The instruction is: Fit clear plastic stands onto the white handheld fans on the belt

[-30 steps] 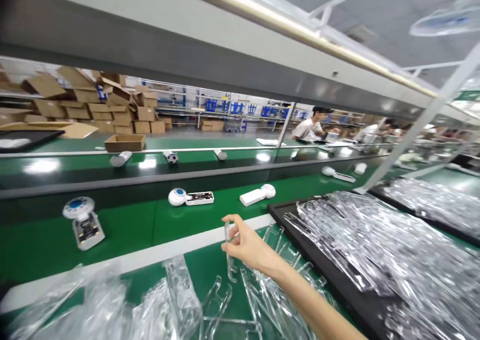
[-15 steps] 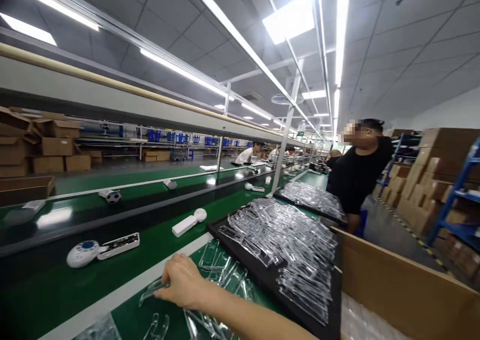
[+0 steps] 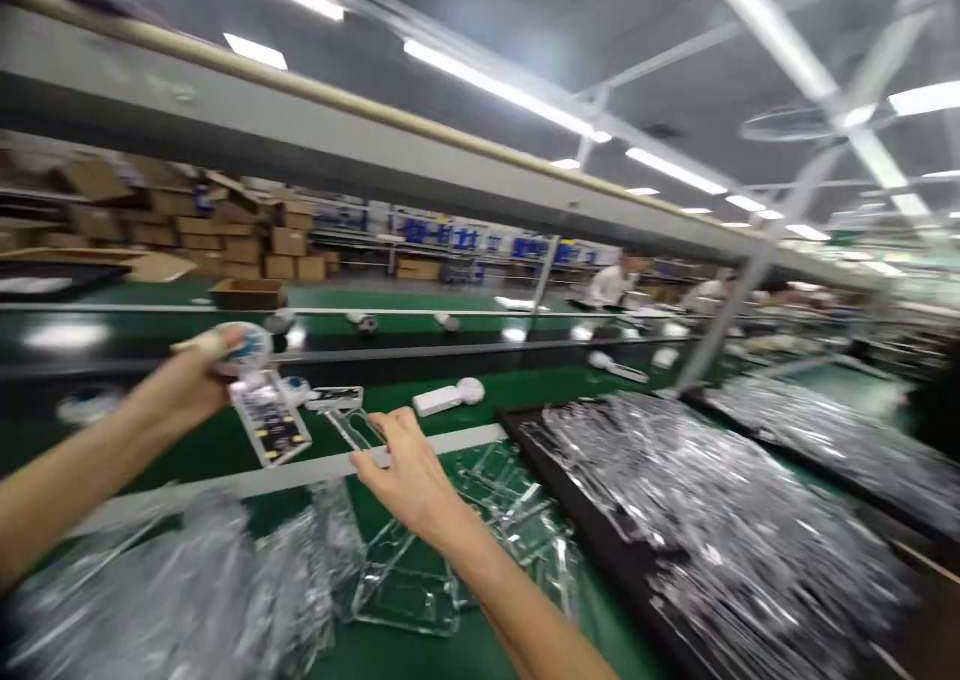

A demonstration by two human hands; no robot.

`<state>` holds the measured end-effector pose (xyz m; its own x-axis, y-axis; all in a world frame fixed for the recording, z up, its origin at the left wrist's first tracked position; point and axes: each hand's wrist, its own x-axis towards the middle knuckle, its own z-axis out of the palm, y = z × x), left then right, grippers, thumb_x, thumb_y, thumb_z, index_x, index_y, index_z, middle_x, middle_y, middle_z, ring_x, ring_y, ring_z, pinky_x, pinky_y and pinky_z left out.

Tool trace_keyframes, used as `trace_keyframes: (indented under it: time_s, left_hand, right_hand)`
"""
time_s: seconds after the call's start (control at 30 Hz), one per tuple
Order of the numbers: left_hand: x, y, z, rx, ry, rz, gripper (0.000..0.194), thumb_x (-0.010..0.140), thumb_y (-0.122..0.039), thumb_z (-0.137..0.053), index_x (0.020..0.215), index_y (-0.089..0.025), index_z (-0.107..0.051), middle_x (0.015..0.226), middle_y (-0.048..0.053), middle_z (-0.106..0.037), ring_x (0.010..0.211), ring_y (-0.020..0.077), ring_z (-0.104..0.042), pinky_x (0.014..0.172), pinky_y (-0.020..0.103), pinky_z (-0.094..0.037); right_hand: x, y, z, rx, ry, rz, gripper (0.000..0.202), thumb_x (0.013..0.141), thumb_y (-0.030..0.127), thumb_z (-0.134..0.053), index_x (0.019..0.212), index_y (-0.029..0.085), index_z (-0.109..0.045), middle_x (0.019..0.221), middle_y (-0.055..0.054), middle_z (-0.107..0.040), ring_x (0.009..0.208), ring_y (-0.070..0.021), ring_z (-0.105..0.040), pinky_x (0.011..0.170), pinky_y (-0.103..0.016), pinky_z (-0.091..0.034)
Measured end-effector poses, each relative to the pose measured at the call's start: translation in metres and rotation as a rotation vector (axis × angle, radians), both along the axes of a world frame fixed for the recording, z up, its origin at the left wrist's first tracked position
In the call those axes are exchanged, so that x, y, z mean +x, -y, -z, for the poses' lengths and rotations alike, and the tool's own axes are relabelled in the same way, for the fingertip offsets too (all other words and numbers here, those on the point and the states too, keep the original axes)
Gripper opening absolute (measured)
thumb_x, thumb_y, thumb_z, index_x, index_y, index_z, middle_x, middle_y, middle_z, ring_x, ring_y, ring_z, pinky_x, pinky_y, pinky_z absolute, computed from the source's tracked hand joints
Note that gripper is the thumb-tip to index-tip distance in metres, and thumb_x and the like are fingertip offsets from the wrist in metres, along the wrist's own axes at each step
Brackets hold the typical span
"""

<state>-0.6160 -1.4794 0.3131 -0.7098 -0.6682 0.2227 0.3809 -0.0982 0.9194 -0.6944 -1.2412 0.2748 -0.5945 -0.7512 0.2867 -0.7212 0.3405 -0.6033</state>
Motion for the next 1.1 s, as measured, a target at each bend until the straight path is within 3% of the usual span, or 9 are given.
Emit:
trace_keyframes:
  time_s: [0.07,0.23,0.37,0.47,0.6,0.8,0.93,1.1]
  left_hand:
    - [0.008,0.002,0.009,0.090,0.060,-0.002,0.030,0.072,-0.041,-0.070,0.086,-0.017,-0.059,0.077,0.002,-0.062,0.068,0.0159,-0.059,0.066,0.032,-0.051]
    - [0.003,-0.006,0.017,0.167,0.134,0.004,0.046,0.063,-0.048,-0.075,0.096,-0.021,-0.057,0.085,0.002,-0.063,0.075,0.0186,-0.063,0.065,0.030,-0.049]
    - [0.007,-0.004,0.023,0.153,0.181,-0.019,0.051,0.062,-0.051,-0.074,0.099,-0.022,-0.054,0.085,0.001,-0.062,0.076,0.0186,-0.062,0.064,0.029,-0.046]
    - [0.013,0.003,0.025,0.125,0.201,-0.076,0.051,0.063,-0.050,-0.073,0.099,-0.021,-0.053,0.086,0.001,-0.060,0.075,0.0177,-0.060,0.062,0.028,-0.045]
    - [0.021,0.004,0.019,0.046,0.222,-0.179,0.054,0.063,-0.047,-0.075,0.105,-0.021,-0.052,0.090,0.003,-0.060,0.076,0.0176,-0.059,0.058,0.026,-0.043]
    - [0.020,-0.008,0.008,-0.020,0.202,-0.131,0.057,0.062,-0.046,-0.076,0.106,-0.018,-0.053,0.098,0.007,-0.062,0.083,0.0188,-0.060,0.061,0.025,-0.043]
    - [0.020,-0.004,0.006,0.014,0.177,-0.133,0.058,0.062,-0.048,-0.076,0.106,-0.019,-0.053,0.094,0.005,-0.062,0.077,0.0181,-0.060,0.059,0.026,-0.043]
    - [0.022,0.002,0.007,0.120,0.019,-0.073,0.049,0.064,-0.048,-0.076,0.097,-0.016,-0.058,0.088,0.004,-0.063,0.076,0.0167,-0.060,0.062,0.026,-0.046]
  right_hand:
    - [0.009,0.018,0.007,-0.068,-0.064,-0.031,0.043,0.084,0.029,-0.053,0.125,0.016,-0.050,0.108,-0.010,-0.051,0.102,-0.0229,-0.052,0.092,-0.040,-0.044]
    - [0.031,0.060,0.019,-0.101,-0.117,-0.103,0.055,0.087,0.029,-0.050,0.141,0.025,-0.036,0.100,-0.008,-0.049,0.097,-0.0237,-0.052,0.087,-0.043,-0.049]
    - [0.041,0.082,0.025,-0.036,-0.190,-0.012,0.056,0.087,0.030,-0.051,0.141,0.023,-0.038,0.098,-0.009,-0.047,0.094,-0.0268,-0.050,0.082,-0.046,-0.050]
    - [0.042,0.088,0.038,0.014,-0.212,0.023,0.057,0.088,0.030,-0.051,0.142,0.020,-0.038,0.100,-0.011,-0.046,0.095,-0.0283,-0.049,0.083,-0.048,-0.048]
    - [0.040,0.089,0.052,0.007,-0.133,-0.031,0.056,0.090,0.031,-0.048,0.144,0.022,-0.035,0.099,-0.010,-0.045,0.097,-0.0269,-0.048,0.084,-0.046,-0.049]
    - [0.040,0.099,0.038,-0.078,-0.091,-0.030,0.058,0.090,0.035,-0.047,0.145,0.024,-0.033,0.101,-0.009,-0.044,0.098,-0.0252,-0.049,0.088,-0.045,-0.047]
    - [0.040,0.103,0.040,-0.063,-0.138,0.013,0.060,0.089,0.036,-0.050,0.145,0.025,-0.032,0.108,-0.012,-0.046,0.104,-0.0285,-0.047,0.092,-0.049,-0.044]
    - [0.035,0.105,0.046,-0.161,0.029,-0.132,0.062,0.094,0.028,-0.039,0.150,0.031,-0.012,0.111,-0.009,-0.051,0.099,-0.0222,-0.055,0.087,-0.042,-0.048]
